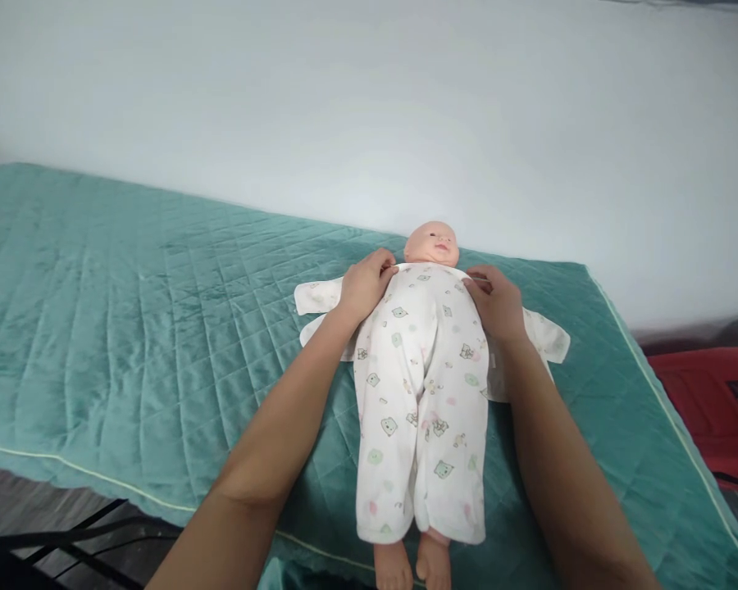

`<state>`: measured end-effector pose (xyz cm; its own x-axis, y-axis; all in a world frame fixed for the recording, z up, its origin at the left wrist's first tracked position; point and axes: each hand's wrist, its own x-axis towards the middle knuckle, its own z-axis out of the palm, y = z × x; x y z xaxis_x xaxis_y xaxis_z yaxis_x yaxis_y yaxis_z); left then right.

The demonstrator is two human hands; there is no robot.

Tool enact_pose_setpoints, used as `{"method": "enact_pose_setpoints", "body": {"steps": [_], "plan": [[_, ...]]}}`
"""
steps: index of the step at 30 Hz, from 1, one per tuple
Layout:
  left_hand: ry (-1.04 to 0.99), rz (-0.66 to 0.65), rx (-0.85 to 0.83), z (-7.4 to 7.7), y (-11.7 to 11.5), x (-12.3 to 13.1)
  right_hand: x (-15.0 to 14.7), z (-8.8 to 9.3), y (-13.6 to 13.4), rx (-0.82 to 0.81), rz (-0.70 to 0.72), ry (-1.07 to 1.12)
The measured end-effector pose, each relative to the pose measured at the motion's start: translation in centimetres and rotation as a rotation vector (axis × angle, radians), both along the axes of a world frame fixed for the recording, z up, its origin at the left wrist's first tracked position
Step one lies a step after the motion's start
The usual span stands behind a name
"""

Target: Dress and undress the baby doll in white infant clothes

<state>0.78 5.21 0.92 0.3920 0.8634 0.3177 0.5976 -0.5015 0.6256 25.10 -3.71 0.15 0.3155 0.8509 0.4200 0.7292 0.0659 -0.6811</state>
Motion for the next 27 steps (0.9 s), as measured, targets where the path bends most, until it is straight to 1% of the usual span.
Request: {"method": "enact_pose_setpoints", "body": {"steps": [2, 4, 9, 12, 17, 21, 25, 27], "plan": [[0.016, -0.059, 0.051, -0.2, -0.2, -0.2, 0.0, -0.1, -0.1, 0.037, 0.087, -0.088], [0.090, -0.095, 0.077, -0.3, -0.4, -0.4, 0.0, -0.2, -0.2, 0.021, 0.147, -0.149], [0.234, -0.140, 0.122, -0.5, -0.8, -0.9, 0.0, -0.2, -0.4, -0.095, 0.163, -0.156], [0.248, -0.120, 0.159, -0.8, -0.9, -0.9, -0.1, -0.3, -0.6, -0.092, 0.149, -0.162], [0.239, -0.080, 0.244, -1.8, -1.1, -0.9, -0.1, -0.6, -1.1, -0.084, 0.154, -0.165], [0.233, -0.025, 0.321, -2.5, -1.5, -1.3, 0.2, -1.1, -1.3, -0.057, 0.158, -0.190], [0.205, 0.013, 0.357, -3.1, -2.7, -2.3, 0.3, -1.7, -1.9, -0.011, 0.181, -0.237], [0.150, 0.024, 0.368, -3.4, -3.9, -3.0, 0.1, -2.0, -2.7, 0.028, 0.156, -0.233]]}}
